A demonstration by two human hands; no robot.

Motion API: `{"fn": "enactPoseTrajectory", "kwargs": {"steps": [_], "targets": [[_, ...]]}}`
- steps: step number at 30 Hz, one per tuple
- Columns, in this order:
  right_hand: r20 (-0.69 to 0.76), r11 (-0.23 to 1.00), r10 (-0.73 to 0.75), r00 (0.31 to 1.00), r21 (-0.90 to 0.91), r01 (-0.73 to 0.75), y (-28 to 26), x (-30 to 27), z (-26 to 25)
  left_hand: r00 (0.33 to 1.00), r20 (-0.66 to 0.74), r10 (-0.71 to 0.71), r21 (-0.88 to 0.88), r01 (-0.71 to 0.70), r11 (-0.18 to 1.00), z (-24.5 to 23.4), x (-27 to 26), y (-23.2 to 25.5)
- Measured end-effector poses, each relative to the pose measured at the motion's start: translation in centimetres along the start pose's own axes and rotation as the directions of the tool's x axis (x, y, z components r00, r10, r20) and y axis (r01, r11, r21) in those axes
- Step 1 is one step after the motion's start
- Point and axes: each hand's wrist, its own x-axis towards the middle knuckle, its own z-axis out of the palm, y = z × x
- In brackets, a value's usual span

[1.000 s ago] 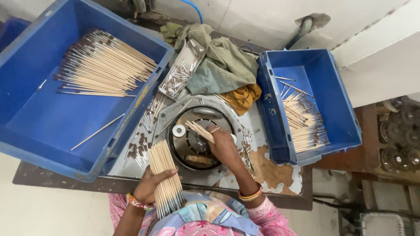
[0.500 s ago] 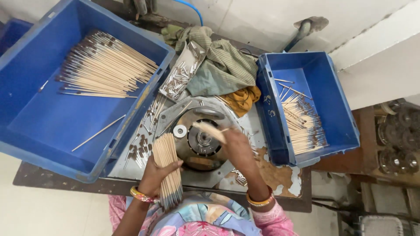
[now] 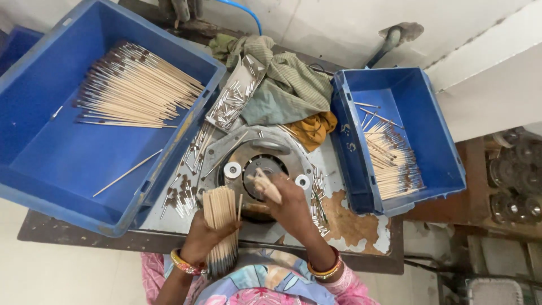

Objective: Feeding raw sticks into an incense processing machine and collecting the finished products into plastic bins.

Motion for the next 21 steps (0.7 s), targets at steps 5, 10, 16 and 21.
{"fn": "enactPoseTrajectory", "kwargs": {"steps": [5,10,16,21], "targets": [[0.375,0.999,-0.031,0.927,-0.011,0.038,0.2,-0.8,-0.8,0.941,0.102,0.324,-0.021,-0.323,0.946,-0.9,0.9,2.8],[-0.106,0.98,0.156,0.982,-0.109,-0.168,1.9,0.3,-3.3,1.0,-0.028,0.005,-0.275,-0.012,0.961,-0.3,1.7,0.5],[0.039,0.96,0.05,0.998,-0.277,-0.037,7.4,1.2,1.2,0.97,-0.019,-0.244,-0.535,0.196,0.822,-0.6,0.4,-0.6],[0.093,0.935,0.052,0.994,-0.355,-0.015,8.7,0.8,2.5,0.957,0.043,-0.288,-0.579,0.259,0.773,-1.3,-0.4,-3.6]]}}
